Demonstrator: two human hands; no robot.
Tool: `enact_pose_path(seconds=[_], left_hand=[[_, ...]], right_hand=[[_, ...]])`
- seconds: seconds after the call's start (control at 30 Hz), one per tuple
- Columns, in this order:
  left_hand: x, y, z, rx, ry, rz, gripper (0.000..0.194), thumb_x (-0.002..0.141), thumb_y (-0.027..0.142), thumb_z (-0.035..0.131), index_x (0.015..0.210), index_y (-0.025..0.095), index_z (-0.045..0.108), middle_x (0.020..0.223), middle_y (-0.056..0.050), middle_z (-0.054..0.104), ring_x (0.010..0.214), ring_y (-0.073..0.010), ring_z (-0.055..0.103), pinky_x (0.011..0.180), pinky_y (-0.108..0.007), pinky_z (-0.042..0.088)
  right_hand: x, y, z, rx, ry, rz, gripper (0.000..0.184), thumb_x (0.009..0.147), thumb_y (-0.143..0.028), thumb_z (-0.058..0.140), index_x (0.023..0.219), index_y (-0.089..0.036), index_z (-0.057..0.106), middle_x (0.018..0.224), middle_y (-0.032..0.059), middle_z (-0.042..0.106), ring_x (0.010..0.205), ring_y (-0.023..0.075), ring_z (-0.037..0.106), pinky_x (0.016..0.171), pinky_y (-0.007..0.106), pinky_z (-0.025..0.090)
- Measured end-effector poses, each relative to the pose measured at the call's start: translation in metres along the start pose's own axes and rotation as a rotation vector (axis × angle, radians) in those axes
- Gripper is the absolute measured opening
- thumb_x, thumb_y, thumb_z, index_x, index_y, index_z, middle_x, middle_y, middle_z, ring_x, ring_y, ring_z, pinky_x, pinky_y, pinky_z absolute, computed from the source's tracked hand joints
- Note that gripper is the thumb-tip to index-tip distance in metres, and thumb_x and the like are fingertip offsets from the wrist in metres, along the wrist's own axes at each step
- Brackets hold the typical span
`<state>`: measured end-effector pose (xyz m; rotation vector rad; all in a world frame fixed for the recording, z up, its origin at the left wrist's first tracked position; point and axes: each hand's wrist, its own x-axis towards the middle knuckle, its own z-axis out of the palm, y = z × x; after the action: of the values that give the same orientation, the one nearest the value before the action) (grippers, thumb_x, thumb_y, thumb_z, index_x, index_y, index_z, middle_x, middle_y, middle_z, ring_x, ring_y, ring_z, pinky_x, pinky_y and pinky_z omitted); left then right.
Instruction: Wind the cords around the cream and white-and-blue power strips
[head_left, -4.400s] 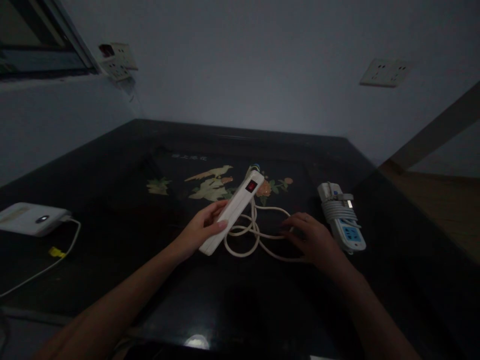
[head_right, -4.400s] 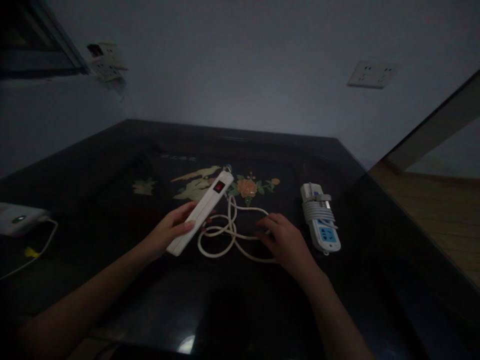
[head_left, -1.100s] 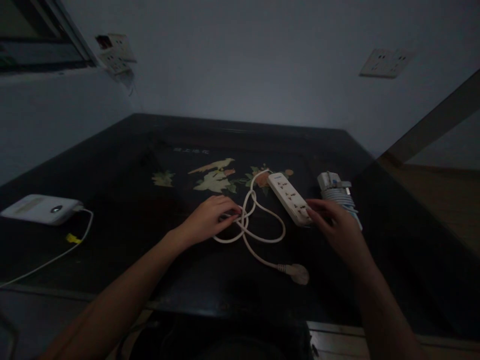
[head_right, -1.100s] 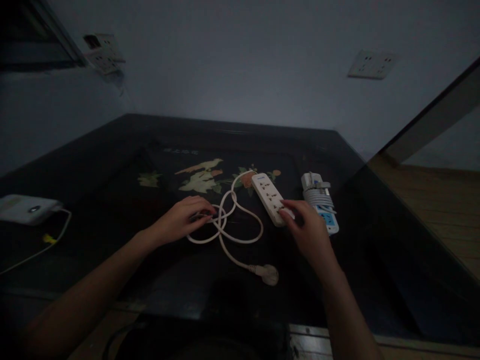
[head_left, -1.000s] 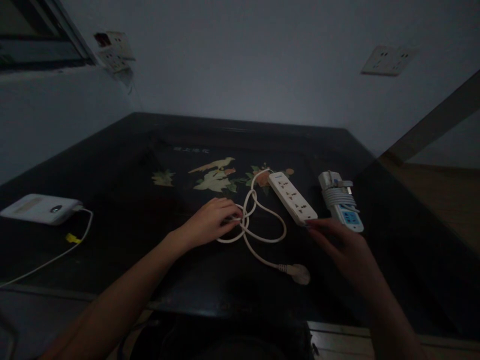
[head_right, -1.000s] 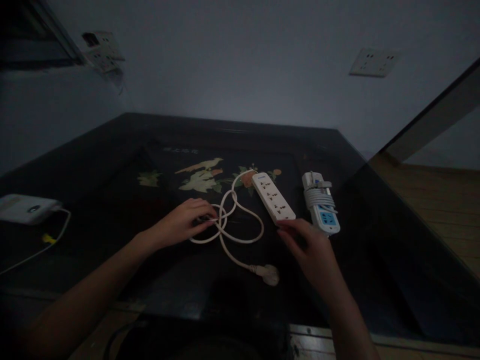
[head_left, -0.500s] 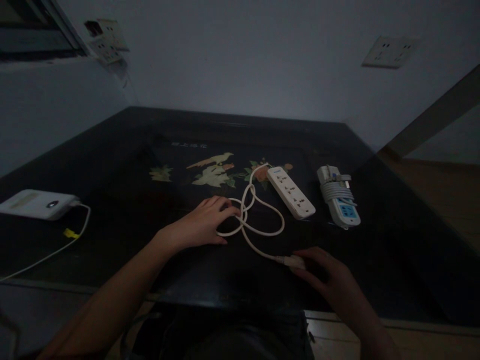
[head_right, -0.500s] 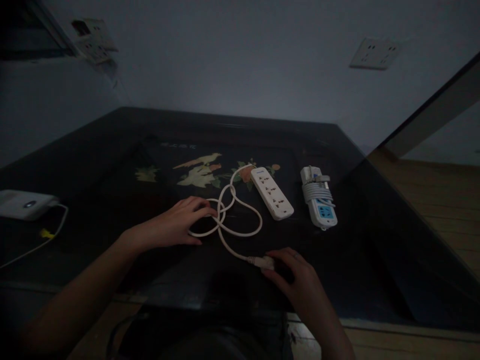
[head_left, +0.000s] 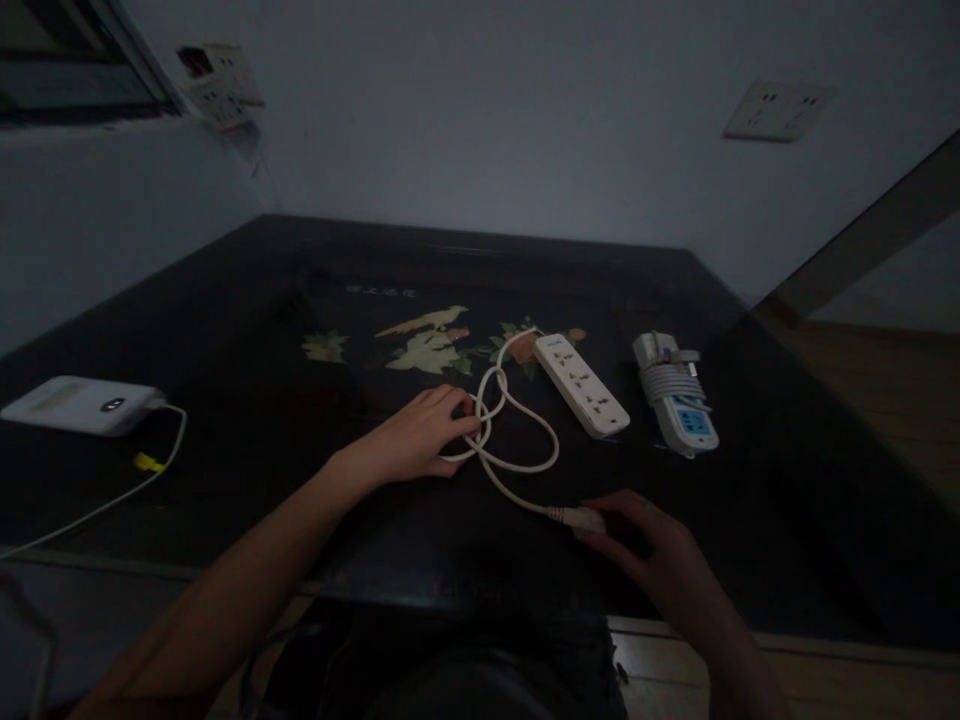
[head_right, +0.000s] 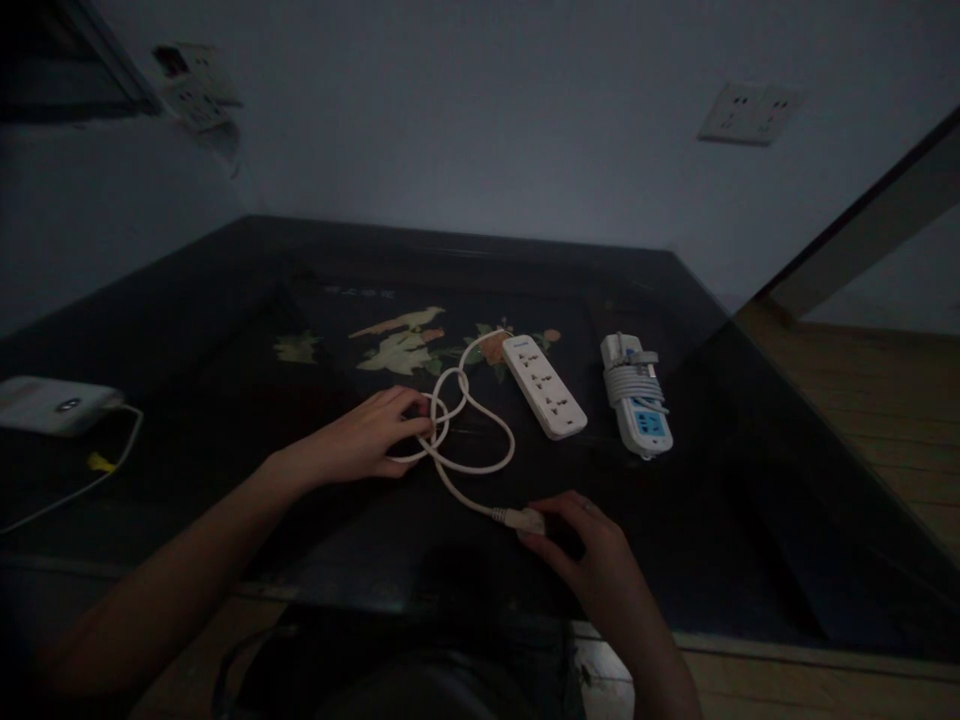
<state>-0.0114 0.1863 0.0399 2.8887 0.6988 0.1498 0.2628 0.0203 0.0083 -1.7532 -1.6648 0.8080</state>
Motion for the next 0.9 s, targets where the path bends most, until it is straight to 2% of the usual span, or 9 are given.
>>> enact_pose_path(seconds=[0.23, 0.4, 0.7, 0.9], left_hand=[[0.002, -0.003, -0.001, 0.093, 0.038, 0.053, 0.024, 0.08, 0.028, 0.063, 0.103, 0.021, 0.061, 0.114, -0.008, 0.053, 0.108, -0.0251, 0.047, 0.095, -0.04, 0.038], [0.004, -0.006, -0.002, 0.136, 0.072, 0.093, 0.02, 0.087, 0.031, 0.055, 0.104, 0.022, 0.061, 0.112, -0.007, 0.057, 0.106, -0.0241, 0.048, 0.097, -0.042, 0.034], [0.005, -0.005, -0.006, -0.034, 0.202, 0.032, 0.019, 0.093, 0.033, 0.048, 0.099, 0.018, 0.059, 0.105, -0.007, 0.06, 0.101, -0.0209, 0.049, 0.091, -0.035, 0.037], [0.005, 0.005, -0.012, -0.149, 0.259, -0.005, 0.018, 0.094, 0.031, 0.045, 0.098, 0.017, 0.056, 0.094, -0.006, 0.061, 0.093, -0.0194, 0.052, 0.089, -0.036, 0.037]], right_hand=[[0.0, 0.001, 0.001, 0.014, 0.01, -0.024, 0.02, 0.081, -0.038, 0.066, 0.095, -0.024, 0.068, 0.093, 0.0039, 0.068, 0.085, 0.0198, 0.065, 0.075, 0.032, 0.052], [-0.003, 0.001, 0.01, 0.035, 0.035, -0.045, 0.02, 0.082, -0.038, 0.064, 0.094, -0.023, 0.067, 0.092, 0.0039, 0.068, 0.084, 0.019, 0.065, 0.073, 0.03, 0.052], [-0.011, -0.017, 0.042, 0.108, 0.189, -0.007, 0.022, 0.083, -0.04, 0.061, 0.094, -0.021, 0.065, 0.089, 0.0055, 0.069, 0.081, 0.0204, 0.065, 0.066, 0.029, 0.051], [-0.008, -0.033, 0.055, 0.113, 0.275, -0.087, 0.017, 0.084, -0.035, 0.061, 0.092, -0.02, 0.065, 0.082, 0.0035, 0.067, 0.073, 0.0171, 0.064, 0.061, 0.026, 0.048]])
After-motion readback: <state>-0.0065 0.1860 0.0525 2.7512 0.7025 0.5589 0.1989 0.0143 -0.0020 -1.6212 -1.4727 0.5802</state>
